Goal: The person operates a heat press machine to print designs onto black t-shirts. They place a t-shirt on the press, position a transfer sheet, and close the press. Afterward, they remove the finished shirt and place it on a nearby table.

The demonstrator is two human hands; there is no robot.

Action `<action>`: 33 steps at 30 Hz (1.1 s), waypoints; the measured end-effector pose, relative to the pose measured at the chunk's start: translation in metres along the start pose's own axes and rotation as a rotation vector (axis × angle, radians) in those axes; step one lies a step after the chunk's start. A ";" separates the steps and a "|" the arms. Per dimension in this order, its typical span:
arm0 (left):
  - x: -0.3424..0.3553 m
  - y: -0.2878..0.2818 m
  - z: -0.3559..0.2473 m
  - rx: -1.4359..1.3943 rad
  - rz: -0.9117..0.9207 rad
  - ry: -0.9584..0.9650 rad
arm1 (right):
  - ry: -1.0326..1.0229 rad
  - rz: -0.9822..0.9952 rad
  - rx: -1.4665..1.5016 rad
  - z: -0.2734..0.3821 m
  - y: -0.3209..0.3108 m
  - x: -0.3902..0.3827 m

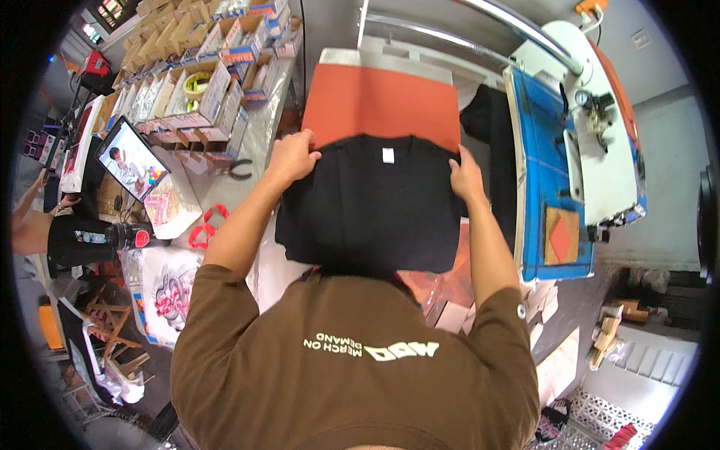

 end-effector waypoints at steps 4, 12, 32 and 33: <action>-0.033 -0.001 0.011 0.167 -0.107 0.148 | 0.142 0.088 -0.227 0.023 -0.026 -0.001; -0.113 -0.089 -0.036 -0.310 -0.184 0.267 | -0.075 0.140 0.055 0.029 -0.165 -0.069; -0.199 -0.205 -0.053 -0.878 -0.512 0.228 | 0.029 0.075 0.795 0.041 -0.295 -0.182; -0.195 -0.219 -0.042 -0.595 -0.583 0.231 | 0.033 -0.016 0.558 0.048 -0.309 -0.174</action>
Point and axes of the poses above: each hand's wrist, its own x-axis towards the middle knuckle, its own y-axis out of the palm, z = x × y, the point moved 1 cm from there along x, towards the middle knuckle, and after that the axes turned 8 degrees about y, right-handed, at the moved point
